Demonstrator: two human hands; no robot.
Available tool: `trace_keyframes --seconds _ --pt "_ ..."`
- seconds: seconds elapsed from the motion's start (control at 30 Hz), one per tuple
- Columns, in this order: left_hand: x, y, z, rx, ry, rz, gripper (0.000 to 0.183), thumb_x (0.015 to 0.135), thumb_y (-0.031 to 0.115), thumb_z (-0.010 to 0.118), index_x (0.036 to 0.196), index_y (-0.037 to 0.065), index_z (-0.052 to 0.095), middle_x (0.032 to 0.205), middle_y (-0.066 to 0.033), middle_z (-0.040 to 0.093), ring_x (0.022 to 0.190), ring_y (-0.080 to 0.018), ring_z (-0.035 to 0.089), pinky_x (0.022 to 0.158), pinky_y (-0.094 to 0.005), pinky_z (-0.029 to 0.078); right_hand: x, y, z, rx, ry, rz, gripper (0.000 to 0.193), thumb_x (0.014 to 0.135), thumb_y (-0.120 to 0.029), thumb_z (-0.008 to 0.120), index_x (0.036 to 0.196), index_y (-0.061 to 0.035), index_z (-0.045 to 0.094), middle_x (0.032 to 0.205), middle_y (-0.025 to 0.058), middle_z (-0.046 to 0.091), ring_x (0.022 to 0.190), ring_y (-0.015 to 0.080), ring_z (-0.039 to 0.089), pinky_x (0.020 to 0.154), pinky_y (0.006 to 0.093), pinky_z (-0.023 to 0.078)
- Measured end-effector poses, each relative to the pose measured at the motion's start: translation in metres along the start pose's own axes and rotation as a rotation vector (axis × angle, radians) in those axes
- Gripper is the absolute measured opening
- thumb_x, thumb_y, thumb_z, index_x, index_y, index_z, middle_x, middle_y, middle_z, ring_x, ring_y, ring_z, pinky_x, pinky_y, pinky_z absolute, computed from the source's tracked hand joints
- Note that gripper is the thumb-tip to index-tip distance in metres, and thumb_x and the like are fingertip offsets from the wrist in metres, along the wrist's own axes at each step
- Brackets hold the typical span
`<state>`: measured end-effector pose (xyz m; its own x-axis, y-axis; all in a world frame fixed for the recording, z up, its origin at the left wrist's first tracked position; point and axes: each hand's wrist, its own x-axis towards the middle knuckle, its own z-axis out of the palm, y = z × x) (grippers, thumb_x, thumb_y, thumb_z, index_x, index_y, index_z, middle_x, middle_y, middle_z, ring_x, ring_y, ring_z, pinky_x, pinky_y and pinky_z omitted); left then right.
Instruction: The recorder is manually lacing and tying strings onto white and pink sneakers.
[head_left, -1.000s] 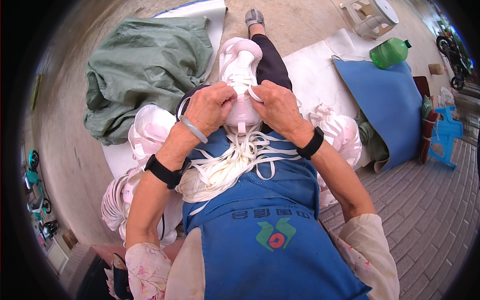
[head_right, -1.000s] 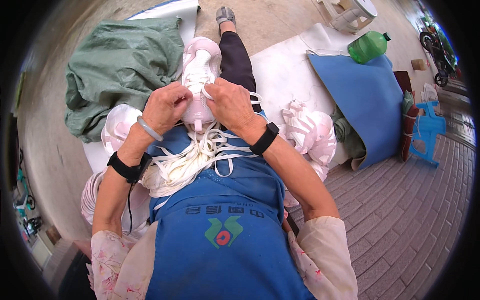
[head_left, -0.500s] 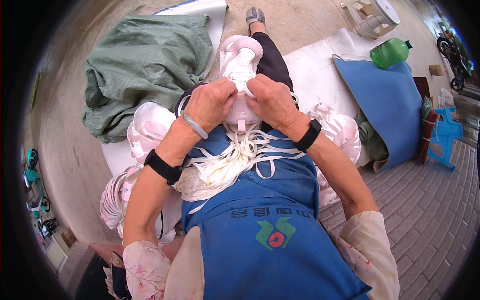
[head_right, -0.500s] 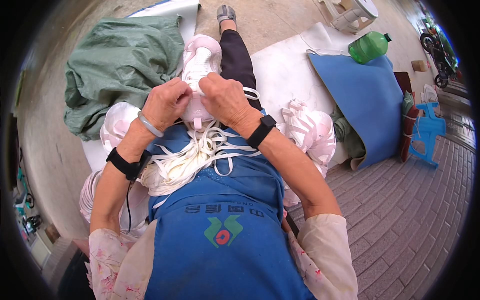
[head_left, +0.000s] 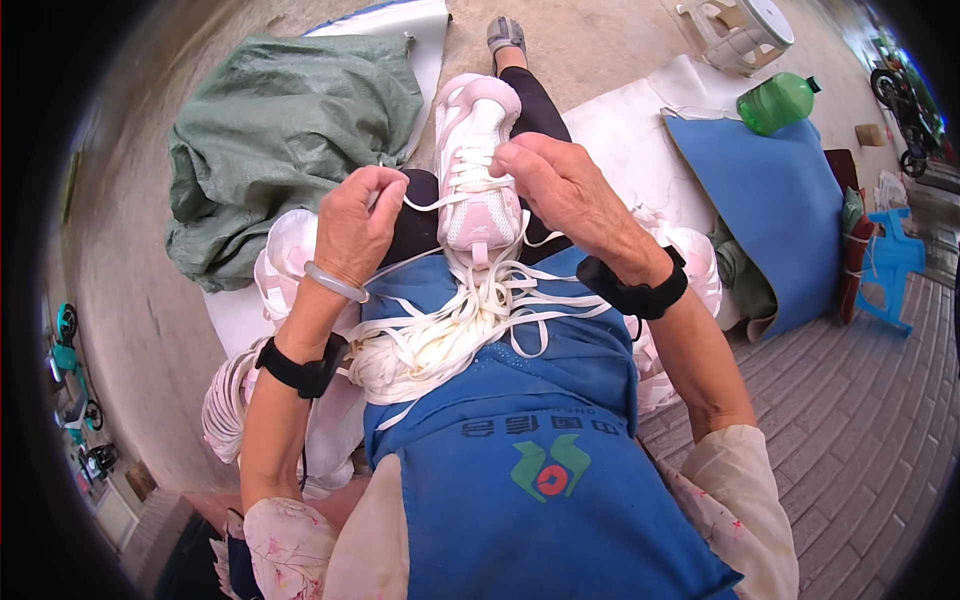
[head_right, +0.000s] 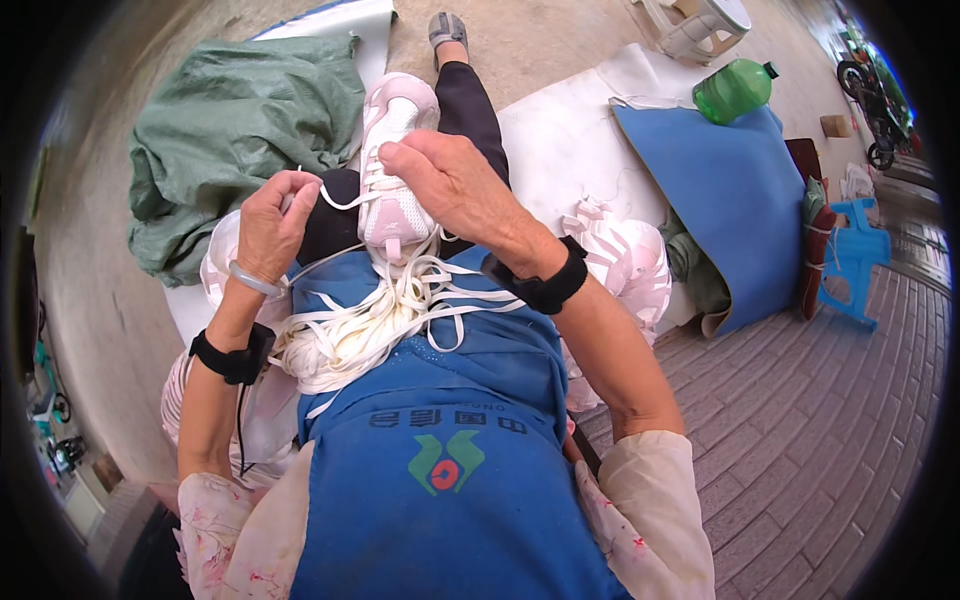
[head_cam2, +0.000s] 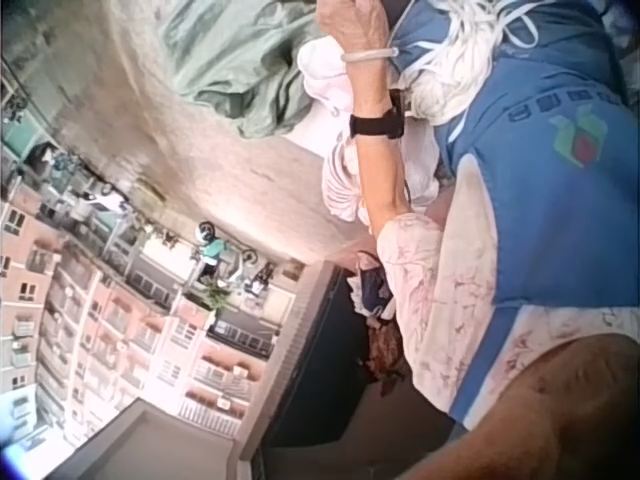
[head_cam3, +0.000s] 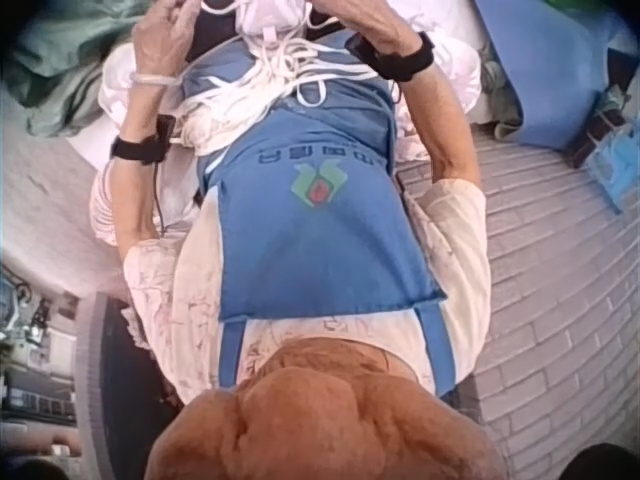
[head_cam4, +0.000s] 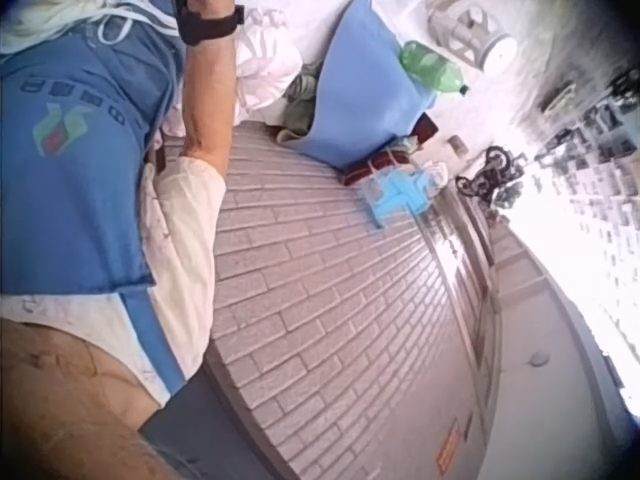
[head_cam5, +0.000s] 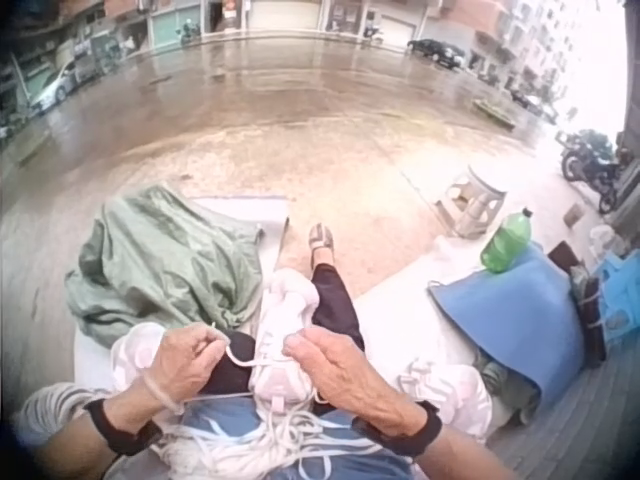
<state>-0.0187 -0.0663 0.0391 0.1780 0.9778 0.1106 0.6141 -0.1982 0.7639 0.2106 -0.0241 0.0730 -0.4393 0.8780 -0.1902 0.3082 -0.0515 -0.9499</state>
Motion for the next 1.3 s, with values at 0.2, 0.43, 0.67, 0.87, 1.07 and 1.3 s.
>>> trace_keyframes --seconds 0.2,0.43,0.67,0.87,1.07,1.3 --pt "0.001 0.048 0.001 -1.11 -0.229 -0.459 0.026 0.093 0.02 0.054 0.106 -0.002 0.061 0.081 -0.0009 0.062 0.048 -0.0042 0.044 0.047 -0.0167 0.039 -0.011 -0.055 0.027 0.675 -0.15 0.021 0.03 0.098 -0.027 0.045 0.094 -0.0005 0.06 0.075 0.0048 0.059 0.057 0.0091 0.052 0.054 0.0194 0.043" --pt "-0.015 0.046 -0.027 -1.178 -0.412 -0.525 0.027 0.095 0.025 0.056 0.092 -0.001 0.062 0.071 0.0013 0.055 0.049 -0.0033 0.038 0.046 -0.0166 0.034 -0.009 -0.032 0.015 0.961 0.046 -0.193 0.019 0.097 -0.017 0.05 0.104 -0.0008 0.057 0.078 0.0035 0.06 0.068 0.0122 0.06 0.063 0.0233 0.051" --pt "-0.034 0.01 -0.066 0.147 -0.271 -0.317 0.026 0.085 0.02 0.064 0.099 -0.001 0.064 0.075 -0.0067 0.062 0.064 -0.0104 0.056 0.057 -0.0286 0.045 -0.021 0.013 0.038 0.746 0.079 0.197 0.018 0.093 -0.01 0.056 0.105 0.0037 0.058 0.087 0.0103 0.064 0.076 0.0144 0.064 0.068 0.0256 0.055" --pt "-0.029 0.03 -0.016 -0.708 -0.164 -0.507 0.038 0.093 0.018 0.055 0.124 -0.003 0.053 0.106 -0.008 0.065 0.068 -0.0067 0.056 0.064 -0.0202 0.046 -0.039 0.024 0.06 0.392 0.097 0.133 0.013 0.091 -0.009 0.057 0.097 0.001 0.063 0.07 0.008 0.064 0.057 0.0083 0.062 0.049 0.0231 0.051" --pt "-0.013 0.035 0.018 -1.046 -0.426 -0.648 0.026 0.096 0.016 0.052 0.112 -0.004 0.058 0.088 -0.004 0.064 0.069 -0.0065 0.059 0.067 -0.0215 0.052 -0.041 0.026 0.058 -0.096 0.296 -0.349 0.013 0.087 -0.007 0.059 0.096 0.0005 0.064 0.077 0.0143 0.064 0.066 0.0226 0.065 0.06 0.0304 0.051" --pt "-0.018 0.026 0.011 -0.705 -0.442 -0.629 0.023 0.093 0.024 0.059 0.092 0.002 0.061 0.076 0.0013 0.059 0.058 -0.004 0.056 0.052 -0.0164 0.043 -0.039 0.045 0.041 0.003 0.279 -0.052 0.015 0.085 -0.011 0.061 0.094 0.0006 0.065 0.079 0.0178 0.063 0.069 0.0323 0.062 0.064 0.0357 0.05"
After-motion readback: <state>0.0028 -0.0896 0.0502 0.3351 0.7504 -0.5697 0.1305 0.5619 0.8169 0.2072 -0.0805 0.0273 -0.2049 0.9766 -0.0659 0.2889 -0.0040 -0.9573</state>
